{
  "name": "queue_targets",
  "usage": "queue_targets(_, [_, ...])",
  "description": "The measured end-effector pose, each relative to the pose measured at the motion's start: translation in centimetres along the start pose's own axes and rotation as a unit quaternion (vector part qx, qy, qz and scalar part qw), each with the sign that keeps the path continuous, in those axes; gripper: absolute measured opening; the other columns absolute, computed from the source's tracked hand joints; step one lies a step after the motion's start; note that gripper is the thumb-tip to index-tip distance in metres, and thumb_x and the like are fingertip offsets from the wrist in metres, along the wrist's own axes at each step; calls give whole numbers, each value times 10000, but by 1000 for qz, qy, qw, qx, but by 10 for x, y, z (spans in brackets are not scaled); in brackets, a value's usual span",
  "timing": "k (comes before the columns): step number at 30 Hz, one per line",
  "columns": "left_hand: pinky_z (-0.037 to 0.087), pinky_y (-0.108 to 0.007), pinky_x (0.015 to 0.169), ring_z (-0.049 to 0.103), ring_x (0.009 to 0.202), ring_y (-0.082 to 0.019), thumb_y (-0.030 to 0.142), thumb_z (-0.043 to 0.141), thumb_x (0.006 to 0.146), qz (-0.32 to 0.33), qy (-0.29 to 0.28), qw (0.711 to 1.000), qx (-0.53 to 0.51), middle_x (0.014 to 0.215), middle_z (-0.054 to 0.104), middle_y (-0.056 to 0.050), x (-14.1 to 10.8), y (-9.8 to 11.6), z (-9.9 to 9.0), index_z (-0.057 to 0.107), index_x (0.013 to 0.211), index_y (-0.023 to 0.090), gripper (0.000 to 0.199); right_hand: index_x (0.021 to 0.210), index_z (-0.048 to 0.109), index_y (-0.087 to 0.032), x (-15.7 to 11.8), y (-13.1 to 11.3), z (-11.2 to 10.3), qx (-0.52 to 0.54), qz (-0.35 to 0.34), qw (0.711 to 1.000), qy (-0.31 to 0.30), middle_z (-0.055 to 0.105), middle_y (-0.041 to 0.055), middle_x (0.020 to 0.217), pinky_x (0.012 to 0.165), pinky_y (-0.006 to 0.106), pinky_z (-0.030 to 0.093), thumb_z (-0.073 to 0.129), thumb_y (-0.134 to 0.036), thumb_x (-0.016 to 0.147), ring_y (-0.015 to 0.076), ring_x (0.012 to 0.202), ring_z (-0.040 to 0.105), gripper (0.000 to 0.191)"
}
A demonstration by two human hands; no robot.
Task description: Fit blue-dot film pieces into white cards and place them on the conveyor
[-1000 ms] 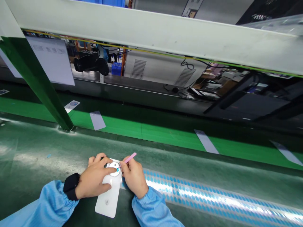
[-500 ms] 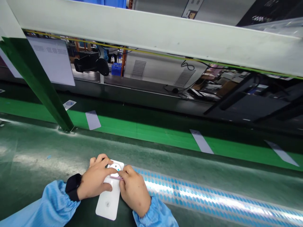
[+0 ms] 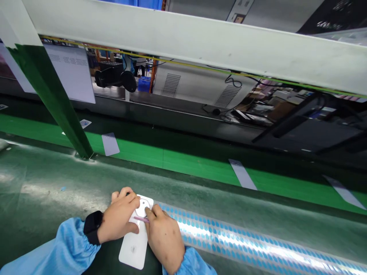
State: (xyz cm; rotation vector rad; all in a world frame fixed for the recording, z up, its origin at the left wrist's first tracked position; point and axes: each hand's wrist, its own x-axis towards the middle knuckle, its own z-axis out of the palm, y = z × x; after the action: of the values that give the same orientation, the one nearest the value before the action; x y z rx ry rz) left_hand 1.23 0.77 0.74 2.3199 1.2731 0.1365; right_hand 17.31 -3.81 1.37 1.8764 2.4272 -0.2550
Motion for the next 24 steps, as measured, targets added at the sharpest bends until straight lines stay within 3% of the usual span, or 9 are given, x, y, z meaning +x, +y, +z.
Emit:
queue_targets(7, [276, -372, 801, 409, 1091, -252, 465, 863, 518, -5, 9, 1000, -4, 1030, 570, 5, 2, -1, 4, 540, 899, 199, 565, 1027, 689, -220, 1, 1, 5, 20, -3, 1000, 1, 676, 61, 971, 701, 247, 478, 483, -104, 860, 188, 836, 663, 289])
queue_targets(12, [281, -372, 786, 409, 1082, -255, 460, 864, 517, -3, 5, 1000, -8, 1022, 564, 2, 2, -1, 3, 538, 892, 196, 563, 1132, 646, -208, 0, 0, 6, 32, 2, 999, 15, 676, 72, 1018, 708, 247, 478, 485, -117, 869, 188, 861, 662, 322])
queue_targets(16, [285, -373, 780, 407, 1084, -261, 451, 859, 526, -11, -4, 1000, -11, 1031, 563, -3, 3, 0, 1, 536, 886, 198, 547, 982, 695, -215, 1, 0, 7, 40, 2, 999, 7, 683, 61, 952, 692, 245, 473, 470, -87, 849, 181, 818, 660, 291])
queue_targets(21, [290, -375, 779, 406, 1080, -264, 447, 858, 527, -11, -14, 1000, -16, 1051, 562, -10, 4, 1, 0, 532, 894, 197, 550, 1078, 663, -224, 2, -1, 5, 44, 7, 999, 8, 678, 58, 1026, 695, 235, 472, 447, -91, 862, 175, 857, 659, 334])
queue_targets(24, [294, -373, 777, 408, 1071, -265, 469, 844, 546, -16, -10, 1000, -14, 1035, 560, -16, 4, 1, 1, 542, 889, 199, 531, 1013, 684, -234, 2, -1, 5, 51, 17, 999, -2, 680, 46, 1000, 708, 240, 473, 440, -96, 864, 179, 860, 658, 317])
